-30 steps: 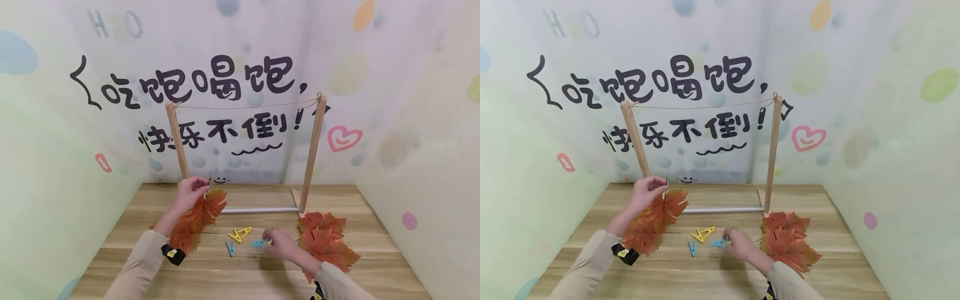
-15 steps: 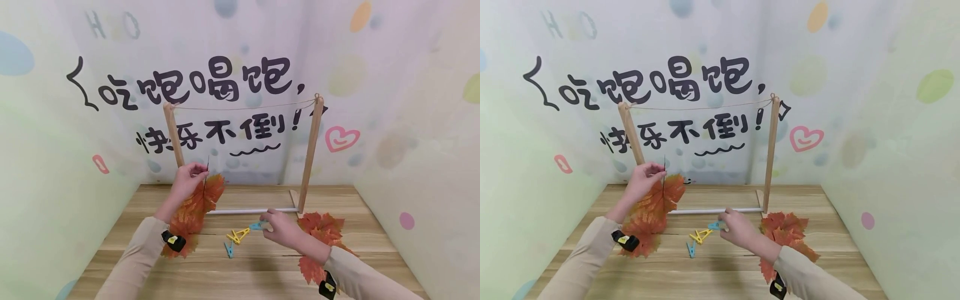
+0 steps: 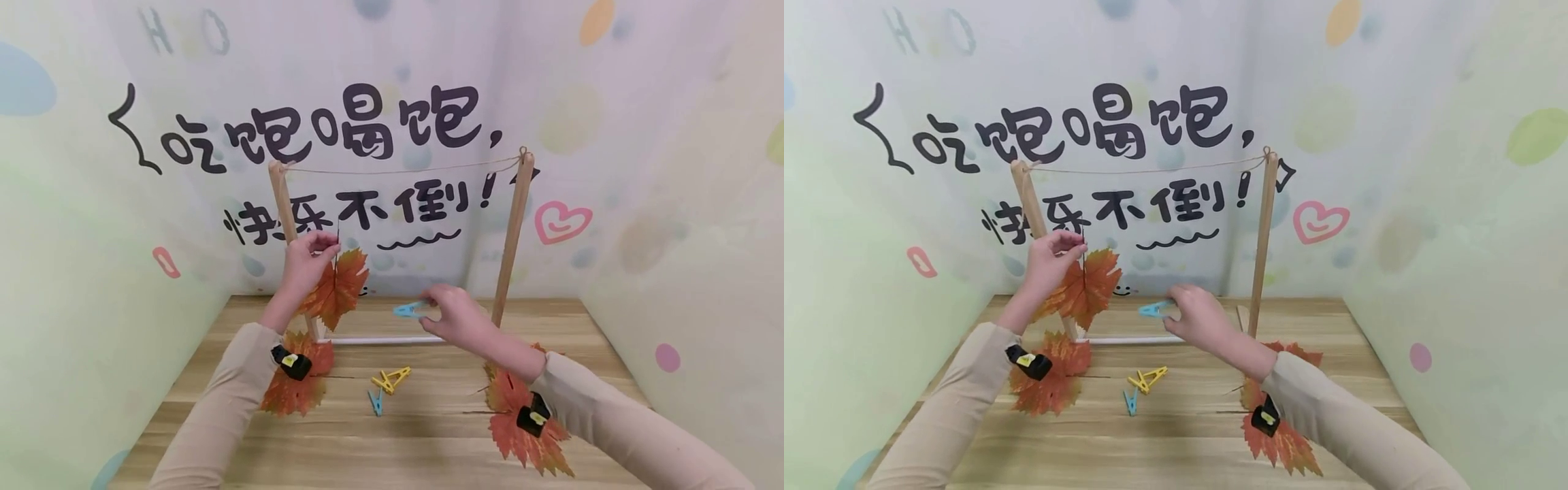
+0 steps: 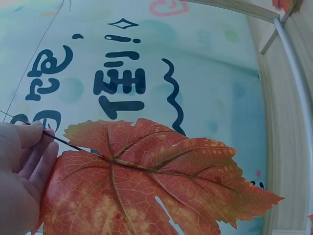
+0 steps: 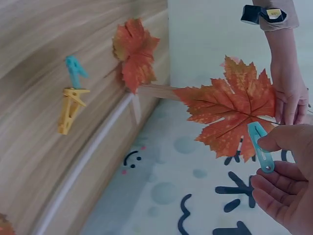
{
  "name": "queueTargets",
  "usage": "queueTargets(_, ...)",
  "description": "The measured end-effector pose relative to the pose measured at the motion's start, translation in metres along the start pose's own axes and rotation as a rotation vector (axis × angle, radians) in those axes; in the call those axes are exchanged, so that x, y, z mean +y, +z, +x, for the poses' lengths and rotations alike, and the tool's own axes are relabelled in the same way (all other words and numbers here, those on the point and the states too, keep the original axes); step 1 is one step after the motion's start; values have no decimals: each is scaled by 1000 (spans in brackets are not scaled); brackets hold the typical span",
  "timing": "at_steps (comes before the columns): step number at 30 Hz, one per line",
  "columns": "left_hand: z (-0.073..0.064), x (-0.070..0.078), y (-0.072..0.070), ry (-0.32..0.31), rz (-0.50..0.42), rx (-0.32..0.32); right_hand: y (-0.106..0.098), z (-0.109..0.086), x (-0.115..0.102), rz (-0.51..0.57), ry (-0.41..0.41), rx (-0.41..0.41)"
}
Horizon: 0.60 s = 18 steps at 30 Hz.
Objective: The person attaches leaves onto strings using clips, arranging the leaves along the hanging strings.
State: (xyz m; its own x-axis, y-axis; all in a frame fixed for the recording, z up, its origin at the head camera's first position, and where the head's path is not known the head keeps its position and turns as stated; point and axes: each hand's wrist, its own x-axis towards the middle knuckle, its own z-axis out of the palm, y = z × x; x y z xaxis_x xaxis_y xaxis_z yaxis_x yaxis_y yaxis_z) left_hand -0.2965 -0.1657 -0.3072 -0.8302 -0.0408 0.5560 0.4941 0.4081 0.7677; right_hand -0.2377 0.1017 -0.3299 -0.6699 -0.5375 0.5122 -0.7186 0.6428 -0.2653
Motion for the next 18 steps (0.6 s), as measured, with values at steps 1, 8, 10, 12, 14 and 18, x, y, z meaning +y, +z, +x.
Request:
queueTargets(1, 2, 2, 0, 0, -9, 10, -3, 4, -1, 3, -7, 12)
queueTargets(8, 16, 14, 0, 6, -10, 62, -23, 28, -12, -7, -44, 18)
queueTargets(10, 19, 17, 0, 10, -3, 75, -29, 35, -14, -7, -59, 16)
queueTargets(12, 23, 19, -1, 13, -5, 93, -34, 43, -14, -2, -67, 19)
queueTargets(14, 26, 20, -1, 19, 4, 115, -39, 50, -14, 12, -68, 23)
queueTargets(18, 33, 23, -1, 20, 27, 150, -46, 65, -12, 53, -39, 38)
